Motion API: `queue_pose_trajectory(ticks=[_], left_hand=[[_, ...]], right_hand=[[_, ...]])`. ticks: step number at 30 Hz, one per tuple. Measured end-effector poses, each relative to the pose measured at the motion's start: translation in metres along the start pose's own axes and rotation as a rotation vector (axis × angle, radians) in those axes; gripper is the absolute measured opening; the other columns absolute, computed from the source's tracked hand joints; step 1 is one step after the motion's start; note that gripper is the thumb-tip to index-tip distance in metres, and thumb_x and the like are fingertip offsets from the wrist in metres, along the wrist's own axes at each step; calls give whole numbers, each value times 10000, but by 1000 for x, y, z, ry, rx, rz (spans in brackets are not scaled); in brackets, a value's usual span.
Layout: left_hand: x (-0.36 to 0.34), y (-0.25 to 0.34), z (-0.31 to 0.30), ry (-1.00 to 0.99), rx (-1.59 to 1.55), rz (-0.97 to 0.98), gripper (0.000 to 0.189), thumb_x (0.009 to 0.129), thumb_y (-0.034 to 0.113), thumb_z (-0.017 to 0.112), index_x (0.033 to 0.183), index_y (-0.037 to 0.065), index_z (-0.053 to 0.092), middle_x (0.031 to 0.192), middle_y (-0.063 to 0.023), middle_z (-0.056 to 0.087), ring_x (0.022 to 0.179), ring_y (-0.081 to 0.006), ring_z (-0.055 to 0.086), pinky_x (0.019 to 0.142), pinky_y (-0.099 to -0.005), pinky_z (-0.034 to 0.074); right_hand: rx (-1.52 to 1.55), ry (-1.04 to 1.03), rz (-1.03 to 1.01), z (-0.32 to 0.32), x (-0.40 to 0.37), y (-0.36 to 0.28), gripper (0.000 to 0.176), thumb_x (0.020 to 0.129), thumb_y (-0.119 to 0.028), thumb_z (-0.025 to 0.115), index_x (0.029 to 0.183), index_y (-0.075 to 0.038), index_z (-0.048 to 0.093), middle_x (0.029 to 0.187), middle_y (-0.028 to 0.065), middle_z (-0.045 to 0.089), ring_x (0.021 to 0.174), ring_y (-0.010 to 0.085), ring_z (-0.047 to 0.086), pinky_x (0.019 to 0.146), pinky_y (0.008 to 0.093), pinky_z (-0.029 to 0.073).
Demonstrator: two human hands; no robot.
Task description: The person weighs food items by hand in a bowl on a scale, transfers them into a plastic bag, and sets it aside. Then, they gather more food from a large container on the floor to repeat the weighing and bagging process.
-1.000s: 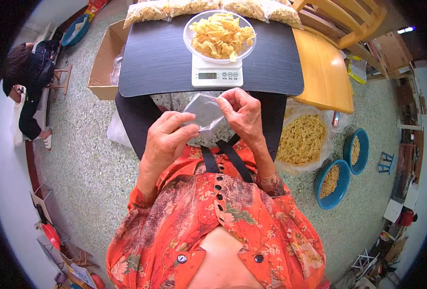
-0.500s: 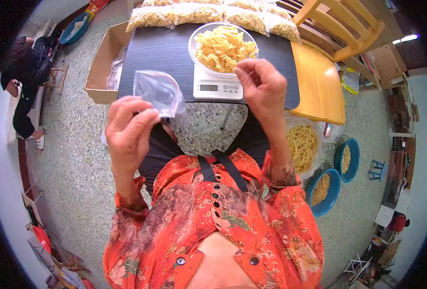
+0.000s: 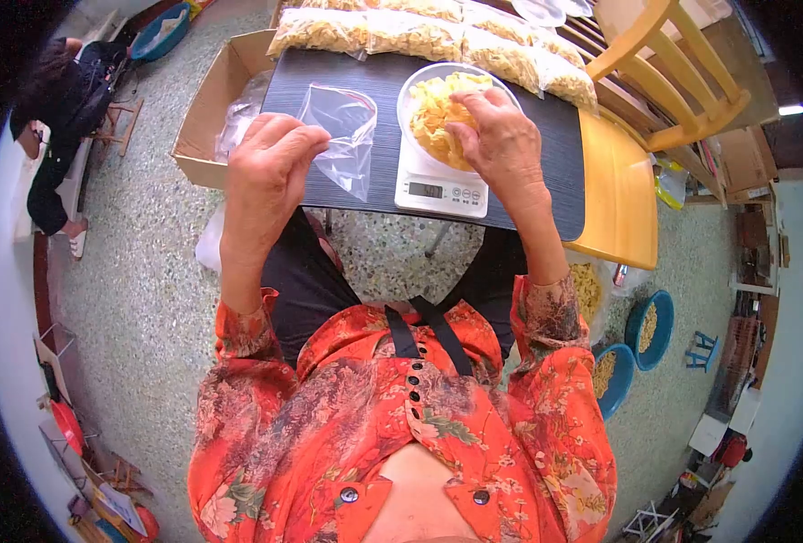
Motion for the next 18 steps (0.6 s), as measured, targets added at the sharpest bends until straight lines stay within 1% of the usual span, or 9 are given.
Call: queue_pose_trajectory(ticks=[4,6,7,10,12,13,14,16,18], left_hand=[[11,3,1,2,6,20,121,772,22,763,878,47,711,817,-81,655,822,-271,630,717,-385,509],[17,6,-3,9,21,49,118,770,26,760,874,47,711,821,-81,655,830,-274,631,724,-387,510],[18,6,-3,9,20,51,118,770,26,760,874,47,711,821,-81,655,830,-274,631,724,-387,510],[17,7,0,4,43,64,116,768,23,758,871,49,711,833,-78,658,843,-274,633,734,-391,512],[14,3,8,-45,9,33,112,773,21,754,872,50,712,854,-77,660,867,-275,635,754,-389,516],[12,1,11,-45,5,34,112,773,21,754,872,50,712,854,-77,660,867,-275,635,754,-389,516],[12,1,12,-37,0,58,114,773,16,753,875,46,712,866,-80,661,881,-277,637,763,-388,518],[10,4,15,-29,-7,86,116,773,12,752,878,42,713,878,-83,663,895,-278,639,773,-386,521],[11,5,16,4,67,68,140,784,-36,746,911,18,720,911,-93,662,923,-281,639,806,-369,520]], right_hand=[[26,-7,51,5,0,8,279,818,-223,773,1072,-134,699,996,128,673,833,333,694,728,429,574],[66,58,15,0,1,5,227,813,-129,766,1032,-87,724,906,117,695,758,265,701,715,367,564],[64,59,15,-2,2,6,227,813,-129,766,1032,-87,724,906,117,695,758,265,701,715,367,564],[166,101,-10,-9,1,10,185,814,-86,774,986,-47,721,830,95,692,668,176,677,639,305,549],[425,117,174,-12,-1,30,192,803,-116,777,968,-49,707,829,121,710,692,237,692,649,347,556],[527,142,238,-15,-1,34,177,840,-105,781,958,-10,689,783,89,709,643,159,667,604,277,534],[525,143,240,-15,0,36,177,840,-105,781,958,-10,689,783,89,709,643,159,667,604,277,534],[928,208,392,-11,-2,52,186,896,-135,762,947,20,673,796,68,711,654,122,660,582,241,518],[1050,187,440,-11,-4,60,166,932,-127,730,975,10,648,793,41,677,654,114,641,568,224,515]])
Point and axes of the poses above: each hand's wrist, its own x-axis towards the middle knuckle, its own z-axis out of the palm, y = z × x, the point moved 8 cm from there along x, towards the middle knuckle
